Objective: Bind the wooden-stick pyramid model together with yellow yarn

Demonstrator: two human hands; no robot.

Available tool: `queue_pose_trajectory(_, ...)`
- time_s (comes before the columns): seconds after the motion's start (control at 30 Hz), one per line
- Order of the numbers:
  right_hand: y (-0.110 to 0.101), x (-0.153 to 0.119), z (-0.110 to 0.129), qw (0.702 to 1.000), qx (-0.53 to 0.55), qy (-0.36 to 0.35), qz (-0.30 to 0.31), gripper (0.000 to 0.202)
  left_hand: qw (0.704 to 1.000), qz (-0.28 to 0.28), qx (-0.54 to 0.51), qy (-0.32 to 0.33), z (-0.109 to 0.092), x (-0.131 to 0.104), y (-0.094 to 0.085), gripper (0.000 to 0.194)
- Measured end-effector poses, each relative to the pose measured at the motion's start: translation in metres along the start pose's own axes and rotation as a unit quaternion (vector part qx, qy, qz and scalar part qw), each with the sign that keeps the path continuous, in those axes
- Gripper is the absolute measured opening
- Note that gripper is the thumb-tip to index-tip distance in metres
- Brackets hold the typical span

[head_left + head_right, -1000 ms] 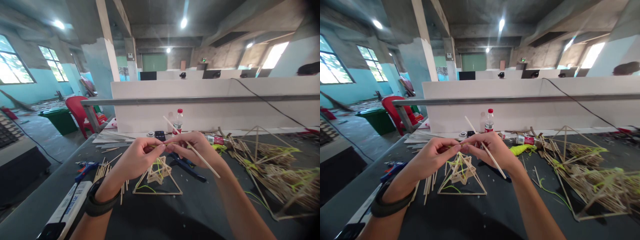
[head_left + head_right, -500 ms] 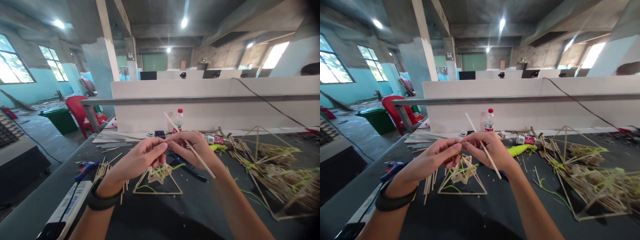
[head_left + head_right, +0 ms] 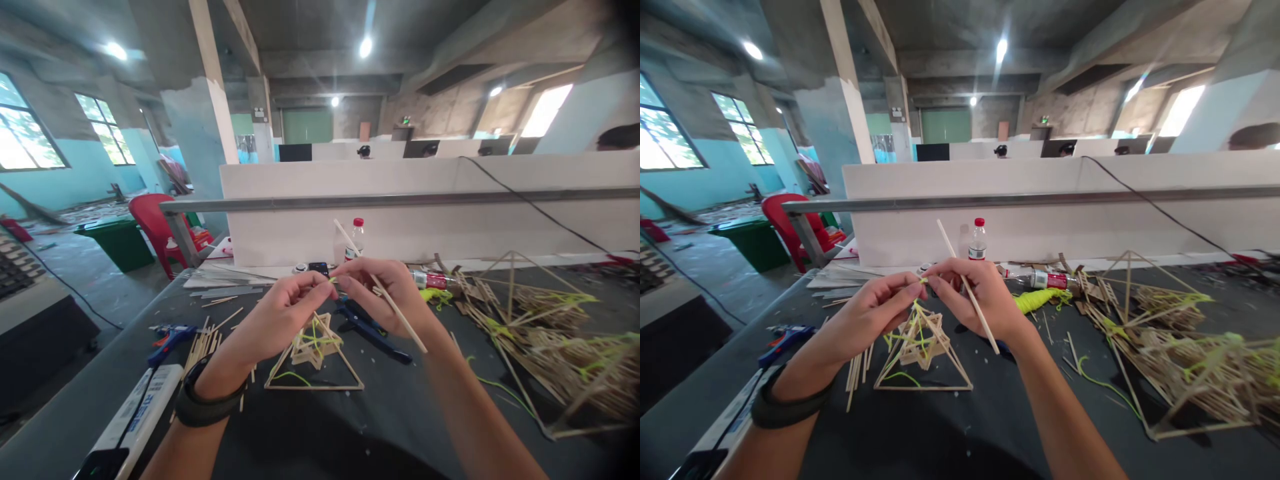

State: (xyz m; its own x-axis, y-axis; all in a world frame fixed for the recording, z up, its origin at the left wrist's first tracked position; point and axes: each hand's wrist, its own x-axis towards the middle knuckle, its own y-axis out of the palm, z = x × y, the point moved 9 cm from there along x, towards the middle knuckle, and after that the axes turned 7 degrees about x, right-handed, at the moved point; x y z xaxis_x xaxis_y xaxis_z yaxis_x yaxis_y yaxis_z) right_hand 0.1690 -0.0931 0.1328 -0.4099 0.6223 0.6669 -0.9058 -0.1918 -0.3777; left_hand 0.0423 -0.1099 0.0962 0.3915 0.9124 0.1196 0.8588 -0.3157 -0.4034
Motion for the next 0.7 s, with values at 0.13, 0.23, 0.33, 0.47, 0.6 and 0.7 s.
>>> queue_pose_trajectory(0.13, -0.005, -0.001, -0.001, 1.0, 0.009, 0.006, -0.007, 0.015, 0.999, -0.03, 0.031, 0.021, -0.006, -0.001, -0.006, 0.03)
queue_pose_trajectory(0.23, -0.005, -0.001, 0.001, 1.0, 0.012, 0.007, -0.01, 0.014, 0.997, -0.045, 0.038, 0.043, -0.01, 0.0, -0.008, 0.027)
queue_pose_trajectory(0.33, -0.004, 0.0, 0.001, 1.0, 0.004, 0.007, -0.018, 0.013, 0.997, -0.055, 0.037, 0.045, -0.01, 0.001, -0.008, 0.02)
queue_pose_trajectory(0.47, -0.005, 0.001, 0.001, 0.999, -0.016, 0.01, -0.034, 0.017, 0.996, -0.07, 0.037, 0.031, -0.005, 0.002, -0.01, 0.019)
queue_pose_trajectory(0.6, -0.007, 0.001, 0.002, 0.998, -0.026, 0.01, -0.047, 0.018, 0.996, -0.075, 0.042, 0.027, -0.002, 0.003, -0.01, 0.02)
queue_pose_trajectory(0.7, -0.006, 0.001, 0.002, 0.998, -0.031, 0.012, -0.05, 0.018, 0.995, -0.085, 0.042, 0.022, 0.0, 0.003, -0.012, 0.024)
